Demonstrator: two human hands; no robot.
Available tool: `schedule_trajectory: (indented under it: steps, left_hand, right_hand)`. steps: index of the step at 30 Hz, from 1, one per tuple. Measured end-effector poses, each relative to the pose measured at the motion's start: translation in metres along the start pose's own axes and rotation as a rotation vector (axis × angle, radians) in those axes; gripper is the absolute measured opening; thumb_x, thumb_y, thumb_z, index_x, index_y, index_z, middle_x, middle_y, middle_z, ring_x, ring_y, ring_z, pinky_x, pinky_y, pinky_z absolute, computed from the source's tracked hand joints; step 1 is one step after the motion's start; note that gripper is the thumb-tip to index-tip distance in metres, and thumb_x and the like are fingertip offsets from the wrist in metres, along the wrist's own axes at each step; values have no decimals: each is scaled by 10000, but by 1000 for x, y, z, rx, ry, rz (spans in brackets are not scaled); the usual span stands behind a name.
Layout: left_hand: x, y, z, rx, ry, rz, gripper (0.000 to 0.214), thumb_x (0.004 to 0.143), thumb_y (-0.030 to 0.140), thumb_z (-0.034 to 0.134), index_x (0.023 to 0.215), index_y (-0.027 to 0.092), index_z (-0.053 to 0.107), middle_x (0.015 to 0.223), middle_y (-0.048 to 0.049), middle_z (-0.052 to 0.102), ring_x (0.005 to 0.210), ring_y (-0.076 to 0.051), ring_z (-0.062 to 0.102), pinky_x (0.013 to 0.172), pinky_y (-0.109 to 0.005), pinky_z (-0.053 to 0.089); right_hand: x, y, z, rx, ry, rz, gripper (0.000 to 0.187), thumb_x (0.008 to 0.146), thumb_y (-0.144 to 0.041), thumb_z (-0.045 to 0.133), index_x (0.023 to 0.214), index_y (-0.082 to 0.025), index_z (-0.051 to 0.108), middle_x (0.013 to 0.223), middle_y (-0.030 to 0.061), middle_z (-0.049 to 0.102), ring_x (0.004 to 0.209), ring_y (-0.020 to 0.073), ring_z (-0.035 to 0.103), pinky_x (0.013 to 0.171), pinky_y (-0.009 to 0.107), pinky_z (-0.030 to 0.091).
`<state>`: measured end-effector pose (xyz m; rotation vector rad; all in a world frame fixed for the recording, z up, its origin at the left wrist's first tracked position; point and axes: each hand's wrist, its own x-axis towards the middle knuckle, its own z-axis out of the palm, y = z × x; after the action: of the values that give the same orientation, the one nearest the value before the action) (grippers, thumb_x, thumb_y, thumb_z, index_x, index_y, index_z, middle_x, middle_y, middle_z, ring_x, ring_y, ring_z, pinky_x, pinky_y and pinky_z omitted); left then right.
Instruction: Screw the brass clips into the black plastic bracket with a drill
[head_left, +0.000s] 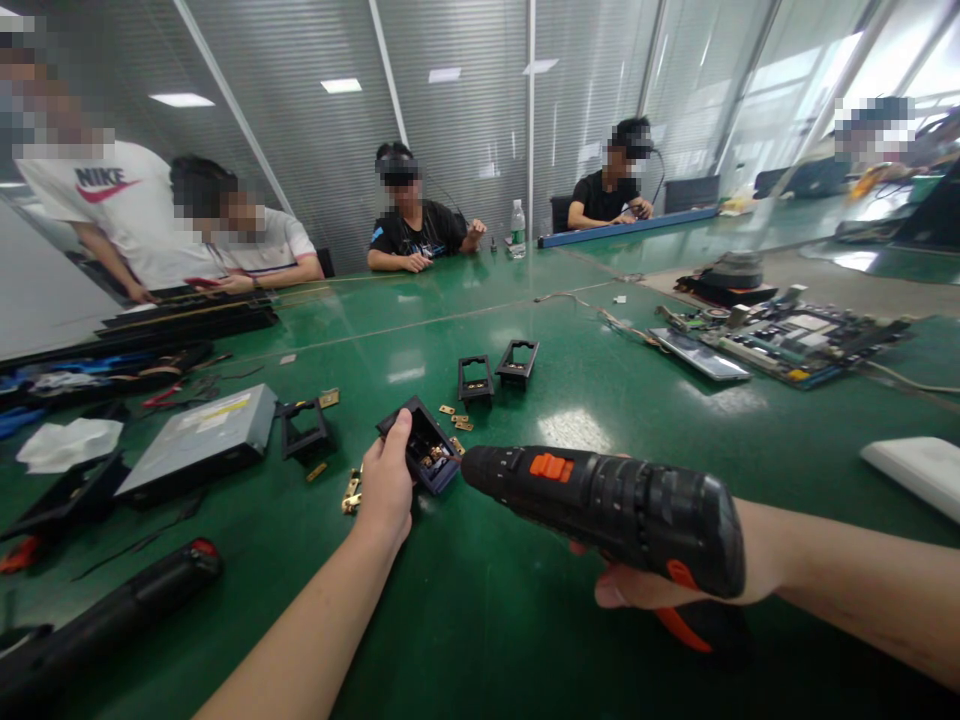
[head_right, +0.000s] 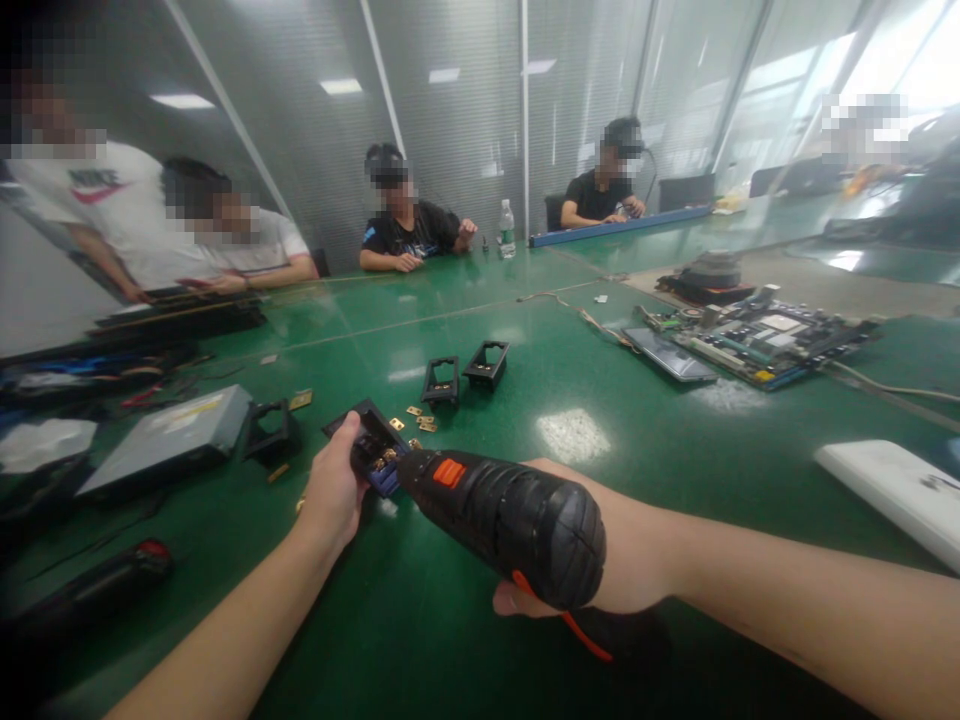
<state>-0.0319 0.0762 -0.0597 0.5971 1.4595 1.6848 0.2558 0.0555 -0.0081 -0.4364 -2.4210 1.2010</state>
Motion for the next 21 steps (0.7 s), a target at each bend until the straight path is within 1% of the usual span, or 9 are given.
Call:
schedule_trajectory:
  steps: [3, 6, 9, 12, 16, 21]
  left_hand:
    - [4, -4, -3, 1, 0, 13, 380, 885, 460, 743, 1082, 135, 756, 1017, -119, 786, 875, -235, 760, 768, -353, 628]
    - [7, -8, -5, -4, -11, 33, 410, 855, 499, 761, 1063, 146, 762, 1026, -109, 787, 921, -242, 762, 815, -360, 628]
    - [7, -8, -6, -14, -19, 34, 407, 849, 495, 764, 1062, 148, 762, 1043, -108, 789, 961, -246, 760, 844, -361, 623]
    - [6, -7, -5, -24, -16, 32, 394, 848, 481, 769, 1056, 146, 764, 1052, -110, 789, 967, -244, 758, 841, -349, 621]
    - [6, -7, -4, -15, -11, 29, 396, 850, 491, 765, 1060, 154, 766, 1055, -107, 791, 966, -244, 758, 830, -343, 621]
    - [6, -6, -3, -6, -8, 27, 407, 862, 500, 752, 1067, 150, 766, 1037, -112, 789, 936, -248, 759, 809, -357, 627]
  right_hand:
    - [1, 0, 0, -40, -3, -23, 241, 863, -403, 734, 980, -207, 654, 757, -16, 595, 648, 146, 561, 608, 266, 493]
    - [1, -2, 1, -51, -3, -15, 257, 872, -416, 720, 1009, -208, 655, 787, -8, 602, 669, 150, 564, 624, 273, 501]
    - [2, -4, 1, -68, 2, 1, 242, 861, -381, 727, 1019, -211, 659, 773, -16, 588, 677, 148, 563, 641, 272, 507]
    - [2, -4, 0, -42, -24, 17, 204, 856, -352, 727, 987, -213, 653, 737, -29, 570, 640, 136, 552, 618, 261, 496]
    - [3, -4, -1, 11, -43, 26, 213, 852, -397, 739, 928, -220, 650, 726, -37, 558, 631, 136, 553, 600, 258, 496]
    - [2, -5, 0, -68, -29, 5, 211, 866, -377, 720, 984, -210, 669, 746, -22, 562, 653, 141, 545, 616, 255, 501]
